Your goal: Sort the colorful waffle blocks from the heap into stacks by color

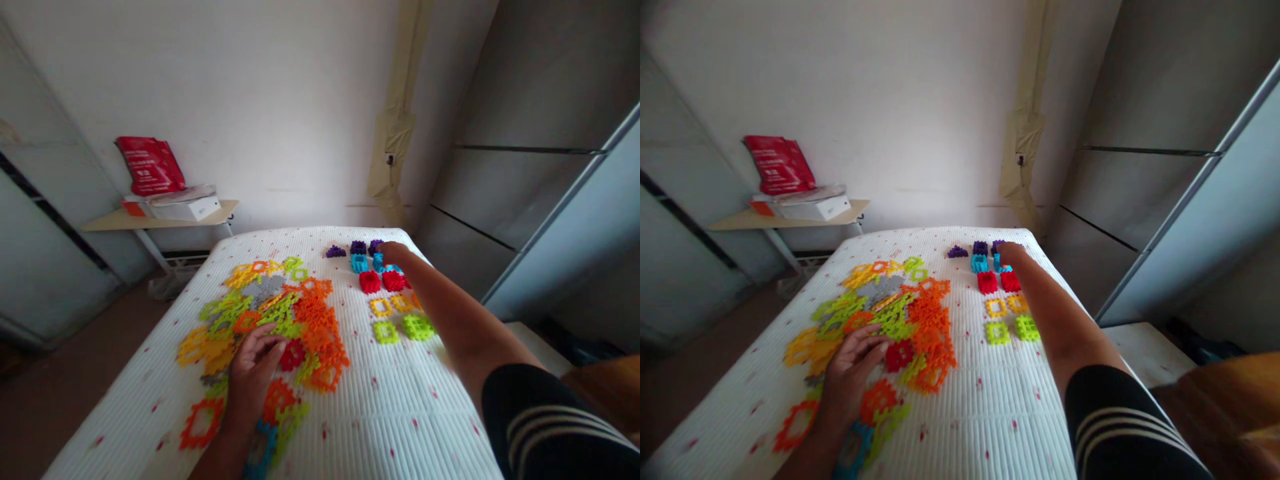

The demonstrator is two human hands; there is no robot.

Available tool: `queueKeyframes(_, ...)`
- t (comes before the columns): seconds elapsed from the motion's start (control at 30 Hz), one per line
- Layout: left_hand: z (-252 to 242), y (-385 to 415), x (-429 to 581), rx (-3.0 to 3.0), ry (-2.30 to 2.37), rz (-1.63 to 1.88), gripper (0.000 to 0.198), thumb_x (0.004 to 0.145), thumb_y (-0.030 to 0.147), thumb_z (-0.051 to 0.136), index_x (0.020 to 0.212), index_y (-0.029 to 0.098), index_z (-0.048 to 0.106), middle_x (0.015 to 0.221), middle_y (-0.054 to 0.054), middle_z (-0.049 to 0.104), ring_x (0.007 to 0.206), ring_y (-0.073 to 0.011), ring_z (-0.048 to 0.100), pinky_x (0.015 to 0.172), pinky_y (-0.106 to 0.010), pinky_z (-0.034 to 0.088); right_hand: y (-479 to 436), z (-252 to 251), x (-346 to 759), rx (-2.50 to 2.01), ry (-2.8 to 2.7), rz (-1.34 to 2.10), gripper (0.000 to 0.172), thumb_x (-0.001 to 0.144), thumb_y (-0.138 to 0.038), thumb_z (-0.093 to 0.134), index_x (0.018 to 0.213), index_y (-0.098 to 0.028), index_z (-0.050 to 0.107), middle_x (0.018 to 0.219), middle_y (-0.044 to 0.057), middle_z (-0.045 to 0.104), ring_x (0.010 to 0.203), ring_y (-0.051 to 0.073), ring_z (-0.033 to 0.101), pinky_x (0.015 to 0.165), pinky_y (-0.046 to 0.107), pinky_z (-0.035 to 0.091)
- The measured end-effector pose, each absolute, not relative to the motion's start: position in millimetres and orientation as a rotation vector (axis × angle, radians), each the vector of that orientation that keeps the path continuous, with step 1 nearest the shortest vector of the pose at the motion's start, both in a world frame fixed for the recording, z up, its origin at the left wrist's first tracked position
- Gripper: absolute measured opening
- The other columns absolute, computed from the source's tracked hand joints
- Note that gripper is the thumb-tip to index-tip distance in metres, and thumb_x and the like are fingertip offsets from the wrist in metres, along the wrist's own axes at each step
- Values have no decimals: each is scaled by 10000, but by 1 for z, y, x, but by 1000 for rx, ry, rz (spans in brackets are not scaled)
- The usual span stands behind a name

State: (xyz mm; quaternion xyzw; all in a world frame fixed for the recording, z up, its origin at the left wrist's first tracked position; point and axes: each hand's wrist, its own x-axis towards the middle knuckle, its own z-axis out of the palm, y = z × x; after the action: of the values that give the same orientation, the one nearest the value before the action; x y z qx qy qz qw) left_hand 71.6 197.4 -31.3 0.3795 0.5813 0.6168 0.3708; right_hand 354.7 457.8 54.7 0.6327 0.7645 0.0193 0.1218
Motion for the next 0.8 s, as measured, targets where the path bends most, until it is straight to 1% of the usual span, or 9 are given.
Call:
queueKeyframes(0.07,-29,194,67,1005,1491,1618,439,665,338,684,1043,165,545,806,-34,683,726,-155,635,652,-243,490,450,62,352,1860,2293,129,502,665,-135,708,1148,-212,593,1084,92,638,1006,280,583,737,328,495)
queueKeyframes(0.17,-27,180,54,1206,1589,1640,288,725,303,629,976,169,584,785,-27,678,732,-152,639,669,-247,489,430,69,346,1855,2448,253,529,747,-159,599,1266,-191,506,1191,134,586,1090,305,535,766,358,483)
queueKeyframes(0.2,-27,173,48,1358,1657,1612,218,742,284,610,928,170,604,769,-26,674,712,-145,632,658,-243,484,420,68,344,1828,2542,307,524,767,-173,575,1283,-185,488,1207,135,576,1107,300,522,778,361,480)
queueKeyframes(0.3,-29,146,31,1996,1731,1402,84,772,216,565,784,178,638,700,-23,657,637,-122,589,620,-237,458,374,55,337,1540,3025,462,392,804,-222,546,1191,-161,563,1134,126,618,1024,267,569,766,360,493)
queueKeyframes(0.37,-32,127,24,2336,1645,1220,86,775,199,555,754,180,637,659,-22,641,609,-120,568,609,-246,450,337,36,330,1236,3283,402,304,857,-239,492,1132,-160,595,1081,110,641,985,235,587,781,348,495)
queueKeyframes(0.43,-36,110,21,2521,1578,1055,95,764,250,579,785,178,637,663,-33,633,613,-135,565,605,-264,456,301,12,323,907,3411,248,262,890,-234,453,1088,-168,612,1054,99,651,940,205,601,780,332,499)
queueKeyframes(0.53,-43,93,23,2643,1646,877,351,700,420,643,935,159,632,779,-79,646,707,-192,595,651,-325,493,264,-21,315,687,3446,97,255,923,-203,396,1005,-159,633,985,100,667,831,177,614,713,304,510)
queueKeyframes(0.6,-47,88,25,2675,1751,822,474,668,470,660,1015,150,614,850,-99,648,763,-220,605,684,-354,510,252,-35,312,632,3468,58,279,942,-201,361,985,-153,633,976,105,670,810,170,617,698,299,514)
queueKeyframes(0.8,-52,91,22,2624,1813,846,291,702,316,641,964,191,630,910,-75,651,820,-189,623,723,-291,533,249,-51,309,669,3537,80,285,958,-207,339,1010,-134,610,974,116,672,788,164,628,690,303,527)
